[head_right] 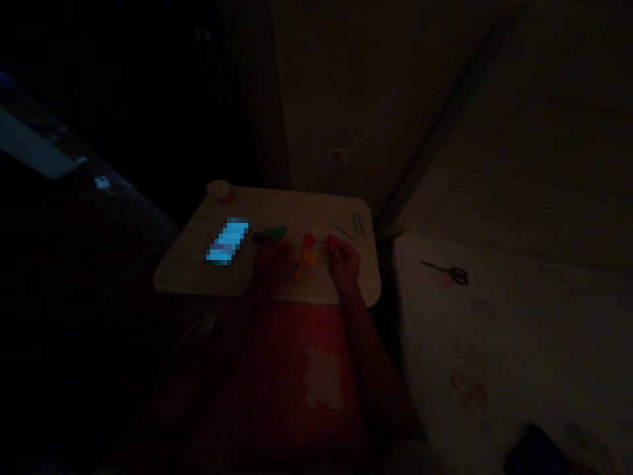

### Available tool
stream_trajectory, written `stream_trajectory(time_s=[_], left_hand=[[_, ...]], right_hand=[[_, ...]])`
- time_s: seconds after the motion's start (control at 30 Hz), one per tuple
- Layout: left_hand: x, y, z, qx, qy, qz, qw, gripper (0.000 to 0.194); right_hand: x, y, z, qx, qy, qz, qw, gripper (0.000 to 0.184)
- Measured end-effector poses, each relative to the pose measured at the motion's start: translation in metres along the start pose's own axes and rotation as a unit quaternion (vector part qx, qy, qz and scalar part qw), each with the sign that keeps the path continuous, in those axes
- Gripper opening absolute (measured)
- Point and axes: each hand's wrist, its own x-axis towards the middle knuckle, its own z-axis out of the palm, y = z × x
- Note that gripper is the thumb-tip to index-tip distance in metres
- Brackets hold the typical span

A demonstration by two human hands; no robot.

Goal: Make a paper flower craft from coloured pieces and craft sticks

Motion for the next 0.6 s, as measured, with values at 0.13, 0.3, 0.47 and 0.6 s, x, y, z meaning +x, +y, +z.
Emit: stream_trajectory(time_s=[0.13, 0.3, 0.47, 0.6], left_hand=[[0.001, 0.0, 0.0, 0.005, -0.001, -0.001, 1.0, 0.017], [0.001, 0.002, -0.001, 0.009, -0.007, 0.008, 1.0, 0.016], [-0.001, 0.012, 0.0, 0.04, -0.038, 0.035, 0.998, 0.014], [-0.002, 0.028, 0.002, 0.051, -0.093, 0.084, 0.991, 0.029]], right_hand=[[-0.001, -0.006, 0.003, 0.036, 0.051, 0.033, 0.997, 0.036], [-0.004, -0.009, 0.003, -0.011, 0.031, 0.025, 0.999, 0.027], [-0.016, -0.016, 0.003, -0.093, -0.007, -0.047, 0.995, 0.019], [-0.029, -0.038, 0.004, -0.188, -0.094, -0.126, 0.97, 0.024]])
